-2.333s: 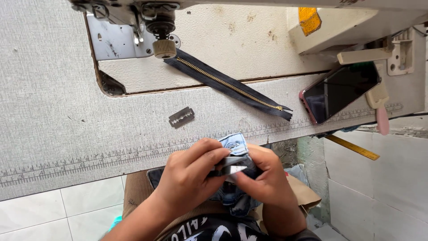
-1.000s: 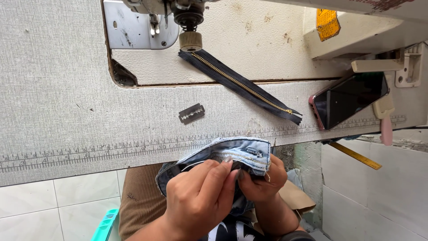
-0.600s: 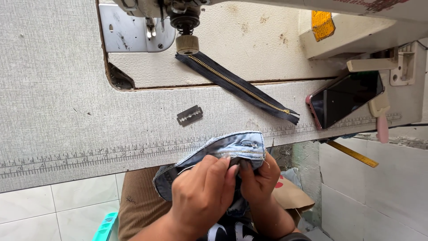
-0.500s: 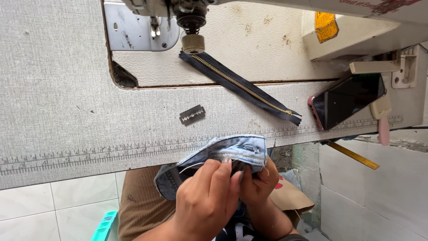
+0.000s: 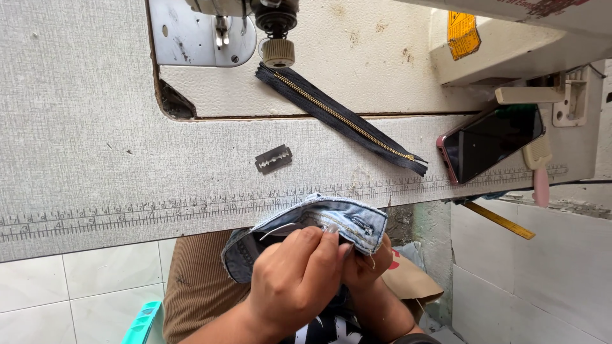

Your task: Unpicking seams and removing threads from a denim garment piece using hands and a razor blade at a sewing workstation.

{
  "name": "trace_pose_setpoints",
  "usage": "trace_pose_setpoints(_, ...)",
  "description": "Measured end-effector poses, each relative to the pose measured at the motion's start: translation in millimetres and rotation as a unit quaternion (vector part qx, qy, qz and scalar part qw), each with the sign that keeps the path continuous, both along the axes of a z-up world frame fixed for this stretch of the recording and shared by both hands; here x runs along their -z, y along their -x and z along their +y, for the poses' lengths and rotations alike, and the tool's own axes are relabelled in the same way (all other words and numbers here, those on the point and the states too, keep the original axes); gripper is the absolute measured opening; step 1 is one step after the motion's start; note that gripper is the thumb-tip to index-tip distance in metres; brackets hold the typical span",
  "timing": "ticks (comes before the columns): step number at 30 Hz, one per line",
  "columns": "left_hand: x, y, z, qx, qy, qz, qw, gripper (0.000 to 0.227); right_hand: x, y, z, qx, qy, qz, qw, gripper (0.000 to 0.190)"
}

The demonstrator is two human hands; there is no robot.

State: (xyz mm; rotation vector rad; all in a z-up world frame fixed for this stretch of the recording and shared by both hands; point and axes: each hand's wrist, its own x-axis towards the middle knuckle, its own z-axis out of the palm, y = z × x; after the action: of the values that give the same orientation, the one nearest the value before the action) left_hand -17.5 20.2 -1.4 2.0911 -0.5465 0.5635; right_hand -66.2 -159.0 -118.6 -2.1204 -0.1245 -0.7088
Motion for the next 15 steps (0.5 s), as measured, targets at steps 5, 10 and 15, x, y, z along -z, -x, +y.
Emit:
trace_pose_setpoints(5, 7.2, -4.2, 5.8, 0.014, -0.023, -0.017, 0.999, 0.020, -24.3, -17.0, 13.5, -0.030, -0.022, -0.009, 0.999, 0.021)
trace_pose_setpoints(10, 12.3, -11.3, 5.2, -0.008, -0.027, -0.019, 0.999, 0.018, -41.5, -27.7, 19.6, -0.059, -0.018, 0.022, 0.998, 0.024)
trace_pose_setpoints(15, 17.2, -13.1, 6.1, 0.003, -0.007, -0.023, 1.000, 0.025, -40.5, -23.6, 14.0, -0.071, 0.041, 0.014, 0.997, 0.012)
